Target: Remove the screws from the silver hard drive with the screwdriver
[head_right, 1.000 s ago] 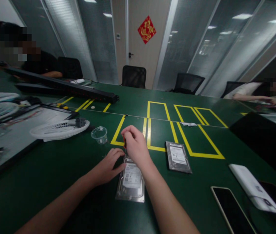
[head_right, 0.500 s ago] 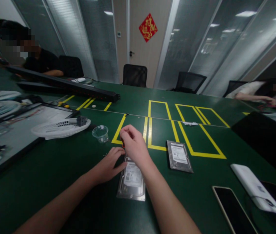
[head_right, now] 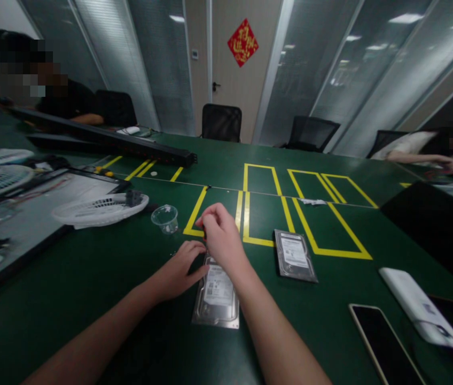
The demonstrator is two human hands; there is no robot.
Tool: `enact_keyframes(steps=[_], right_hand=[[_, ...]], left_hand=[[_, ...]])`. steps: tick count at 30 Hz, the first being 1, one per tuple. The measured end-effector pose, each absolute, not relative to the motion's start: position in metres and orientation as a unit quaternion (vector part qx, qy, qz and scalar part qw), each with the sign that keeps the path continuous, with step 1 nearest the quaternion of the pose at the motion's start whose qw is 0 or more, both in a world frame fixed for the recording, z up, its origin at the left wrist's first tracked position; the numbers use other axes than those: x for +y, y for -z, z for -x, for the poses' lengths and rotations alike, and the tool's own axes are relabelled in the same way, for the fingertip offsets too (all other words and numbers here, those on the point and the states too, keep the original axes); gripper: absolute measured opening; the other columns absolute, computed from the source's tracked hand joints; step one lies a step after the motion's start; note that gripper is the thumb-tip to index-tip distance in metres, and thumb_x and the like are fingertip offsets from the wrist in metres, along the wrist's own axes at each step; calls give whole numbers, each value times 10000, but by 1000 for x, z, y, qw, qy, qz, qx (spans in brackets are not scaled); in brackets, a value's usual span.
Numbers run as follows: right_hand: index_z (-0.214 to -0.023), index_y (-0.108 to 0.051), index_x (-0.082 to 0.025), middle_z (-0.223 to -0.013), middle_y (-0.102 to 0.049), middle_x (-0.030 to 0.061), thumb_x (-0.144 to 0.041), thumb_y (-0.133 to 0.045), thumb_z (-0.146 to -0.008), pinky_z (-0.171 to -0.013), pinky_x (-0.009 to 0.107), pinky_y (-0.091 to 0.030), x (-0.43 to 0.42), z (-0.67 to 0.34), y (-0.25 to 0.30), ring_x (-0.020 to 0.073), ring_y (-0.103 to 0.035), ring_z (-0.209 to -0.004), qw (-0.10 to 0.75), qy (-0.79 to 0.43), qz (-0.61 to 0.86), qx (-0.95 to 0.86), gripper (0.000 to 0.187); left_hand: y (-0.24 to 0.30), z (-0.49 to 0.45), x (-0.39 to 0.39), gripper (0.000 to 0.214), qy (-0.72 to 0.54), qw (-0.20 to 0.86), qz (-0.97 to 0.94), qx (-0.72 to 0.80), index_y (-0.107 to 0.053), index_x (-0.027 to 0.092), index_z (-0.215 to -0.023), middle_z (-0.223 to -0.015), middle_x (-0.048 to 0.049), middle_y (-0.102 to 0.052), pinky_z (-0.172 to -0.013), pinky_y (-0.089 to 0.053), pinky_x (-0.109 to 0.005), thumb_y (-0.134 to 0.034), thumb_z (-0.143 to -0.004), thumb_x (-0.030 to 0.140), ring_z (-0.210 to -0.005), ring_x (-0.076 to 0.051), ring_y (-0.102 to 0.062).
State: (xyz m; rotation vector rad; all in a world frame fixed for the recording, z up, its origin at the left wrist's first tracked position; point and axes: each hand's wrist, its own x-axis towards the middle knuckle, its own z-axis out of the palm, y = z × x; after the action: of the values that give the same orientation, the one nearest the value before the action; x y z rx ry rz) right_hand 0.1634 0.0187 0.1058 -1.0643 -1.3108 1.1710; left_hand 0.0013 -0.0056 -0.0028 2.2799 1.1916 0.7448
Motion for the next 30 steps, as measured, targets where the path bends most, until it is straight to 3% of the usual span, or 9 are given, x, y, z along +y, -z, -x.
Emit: enact_keyframes(steps=[21, 30], right_hand=[[-931, -587, -243, -853, -658, -11, -362, -511, -1009, -747, 300, -477, 25, -159, -93, 157, -605, -805, 488, -482, 373, -625, 161], [-908, -570, -239, -818, -647, -13, -345, -474, -994, -715, 303, -475, 25, -167, -93, 160, -615, -764, 506, -507, 364, -595, 167]], left_hand=[[-1, -2, -5, 222, -267, 230, -832, 429, -663, 202, -1179, -1267, -125, -642, -1075, -530, -513, -683, -970, 273, -1202, -312, -584], [3, 1, -6, 262, -278, 228, -832, 422, -641, 205, -1224, -1278, -122, -639, -1088, -534, -519, -693, -972, 256, -1219, -307, -584]])
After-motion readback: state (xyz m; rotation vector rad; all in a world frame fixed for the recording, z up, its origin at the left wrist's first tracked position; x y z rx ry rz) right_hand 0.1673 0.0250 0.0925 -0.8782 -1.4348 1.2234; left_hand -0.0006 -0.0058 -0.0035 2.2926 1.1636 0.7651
